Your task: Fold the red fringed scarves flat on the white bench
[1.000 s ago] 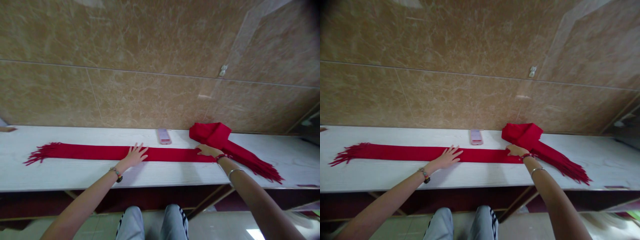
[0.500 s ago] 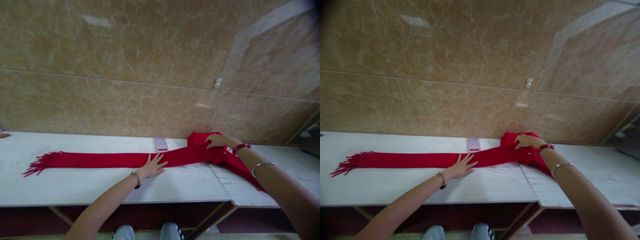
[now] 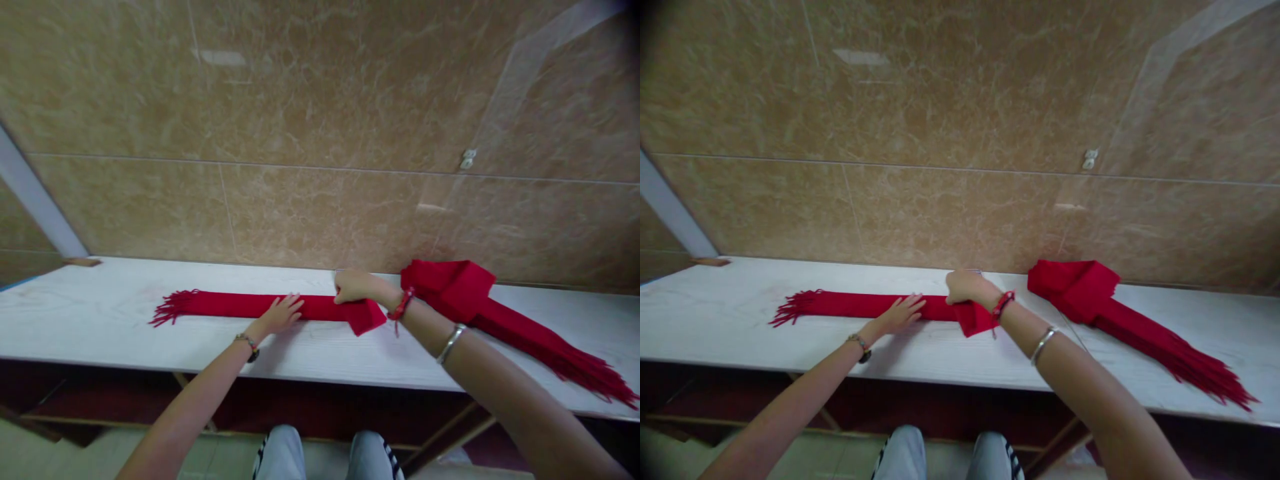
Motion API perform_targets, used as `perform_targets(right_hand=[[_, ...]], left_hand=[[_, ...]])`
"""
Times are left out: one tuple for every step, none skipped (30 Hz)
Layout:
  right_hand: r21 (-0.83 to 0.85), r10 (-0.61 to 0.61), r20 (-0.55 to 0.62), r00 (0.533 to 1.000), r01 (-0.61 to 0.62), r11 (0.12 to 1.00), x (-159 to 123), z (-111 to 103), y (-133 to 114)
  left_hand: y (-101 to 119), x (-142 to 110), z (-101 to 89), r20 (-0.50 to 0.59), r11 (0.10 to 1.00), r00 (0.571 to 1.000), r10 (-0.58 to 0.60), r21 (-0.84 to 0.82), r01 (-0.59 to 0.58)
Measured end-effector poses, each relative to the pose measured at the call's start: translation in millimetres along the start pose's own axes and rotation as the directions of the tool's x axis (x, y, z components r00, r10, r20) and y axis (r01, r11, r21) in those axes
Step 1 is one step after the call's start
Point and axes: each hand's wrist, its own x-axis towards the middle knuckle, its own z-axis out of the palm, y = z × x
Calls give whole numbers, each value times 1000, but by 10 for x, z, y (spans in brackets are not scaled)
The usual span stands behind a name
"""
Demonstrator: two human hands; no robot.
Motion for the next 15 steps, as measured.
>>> perform_targets(right_hand=[[27,-30,34,999,29,999,81,92,-285],[52,-57,57,997,54,997,149,188,-524],[80,-85,90,992,77,994,204,285,-704],[143,-107,157,982,85,986,246,382,-817],[231,-101,197,975,54,971,274,476,-860],[301,-77,210,975,11,954,288,569,-837],[343,-17,152,988,-37,939,287,663,-757],[340,34,81,996,-59,939,273,763,-634],[322,90,13,996,-89,943,246,873,-484],[278,176,-122,977,-136,951,208,996,-323],[214,212,-225,951,-165,963,165,1131,-165],[148,233,-295,927,-197,969,121,1277,-22],[94,237,-308,921,-219,971,81,1424,101],[51,219,-302,928,-214,976,50,1566,203],[16,184,-300,936,-188,982,32,1693,286]], left_hand=[[-257,-194,-18,22,991,991,-132,14,132],[-503,-380,-33,45,963,962,-269,19,269],[-730,-553,-46,41,942,942,-334,25,334],[-936,-707,-58,34,922,921,-388,30,387],[-1120,-838,-71,50,897,895,-442,32,441],[-1282,-943,-85,63,871,869,-491,48,489],[-1423,-1020,-101,72,854,852,-519,61,516],[-1546,-1071,-119,79,841,838,-540,73,536],[-1652,-1097,-138,81,834,831,-551,83,545],[-1743,-1101,-157,79,832,829,-554,87,548],[-1821,-1090,-177,76,831,828,-555,88,549],[-1888,-1066,-195,78,831,828,-556,85,550],[-1945,-1035,-212,85,831,827,-556,79,551],[-1997,-1002,-229,96,831,826,-556,69,551],[-2043,-970,-247,111,832,825,-555,57,552]])
